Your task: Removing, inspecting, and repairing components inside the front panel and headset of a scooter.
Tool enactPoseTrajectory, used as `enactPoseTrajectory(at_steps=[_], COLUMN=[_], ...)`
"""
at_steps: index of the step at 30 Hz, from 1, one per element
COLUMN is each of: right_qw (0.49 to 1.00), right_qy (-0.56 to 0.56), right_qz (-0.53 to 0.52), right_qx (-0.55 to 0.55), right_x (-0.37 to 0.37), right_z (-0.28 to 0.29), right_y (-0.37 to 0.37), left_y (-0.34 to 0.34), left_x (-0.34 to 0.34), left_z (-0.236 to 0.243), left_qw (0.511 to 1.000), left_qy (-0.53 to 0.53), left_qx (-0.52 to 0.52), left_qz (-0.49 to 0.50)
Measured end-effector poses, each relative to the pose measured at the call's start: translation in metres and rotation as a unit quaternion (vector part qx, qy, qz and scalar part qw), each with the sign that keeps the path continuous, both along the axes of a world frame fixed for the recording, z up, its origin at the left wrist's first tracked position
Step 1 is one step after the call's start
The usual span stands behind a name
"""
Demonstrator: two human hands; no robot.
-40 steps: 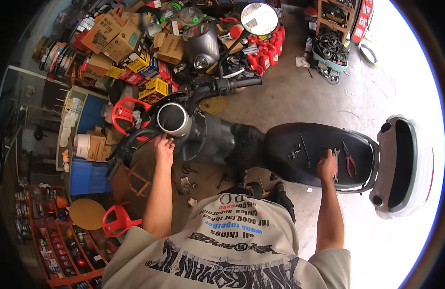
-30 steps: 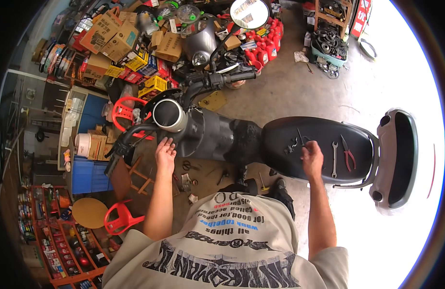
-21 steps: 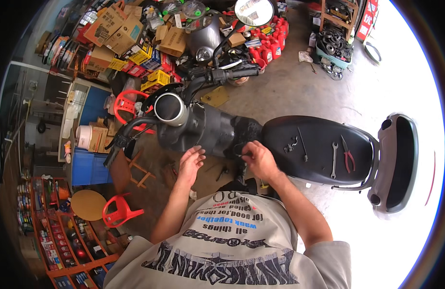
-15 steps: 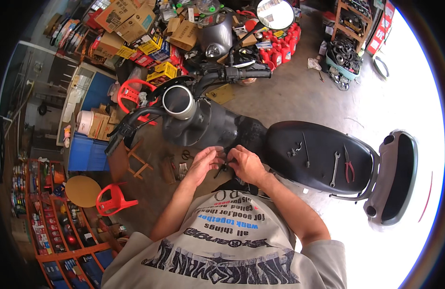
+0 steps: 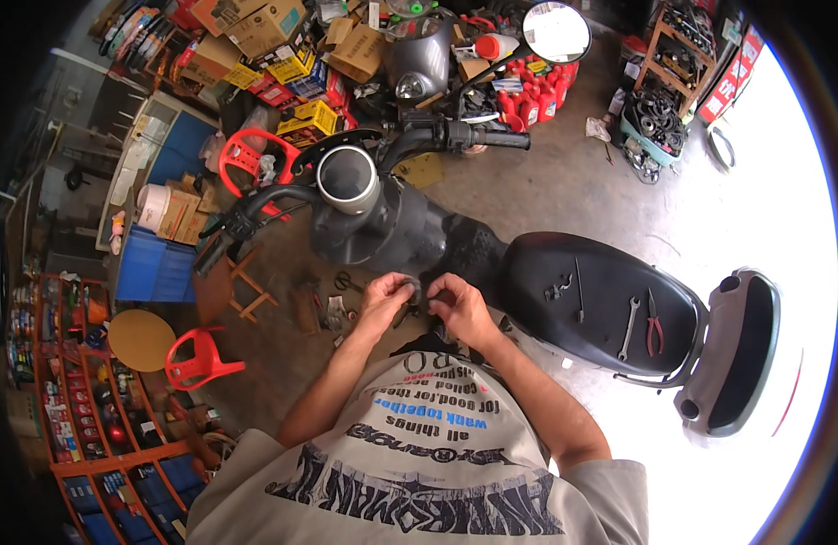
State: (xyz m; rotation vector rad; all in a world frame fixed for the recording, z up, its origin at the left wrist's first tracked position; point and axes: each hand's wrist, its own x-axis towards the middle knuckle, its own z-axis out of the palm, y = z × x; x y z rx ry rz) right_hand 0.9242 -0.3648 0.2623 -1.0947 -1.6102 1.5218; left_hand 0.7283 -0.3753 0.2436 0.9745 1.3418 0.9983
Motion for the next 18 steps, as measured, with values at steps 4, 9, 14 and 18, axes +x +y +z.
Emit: enactPoseTrajectory(at_steps=[4,9,14,18], right_qw=[0.964,0.917,0.83,0.833], right_qy=[0.206,0.177,0.271,0.264], right_qz=[-0.038,-0.031,0.026,0.019], right_qx=[-0.164,-0.355,-0.486,-0.485], right_x=[-0.004,-0.015,-0.03,-0.043], right_z=[-0.016,0.006,0.017,0.004], right_y=[0.004,0.011,0.021,0.022], left_y=[0.004,0.001,0.0,-0.002], left_x=[0.003,0.0,-0.001,-0.002], left_z=[0.015,0.019,0.008,0.014], left_qw=[0.999,0.996,0.967,0.982], left_qy=[0.027,0.069,0.165,0.104], left_qx=[0.008,0.043,0.185,0.133], left_qz=[0.038,0.045,0.057,0.087])
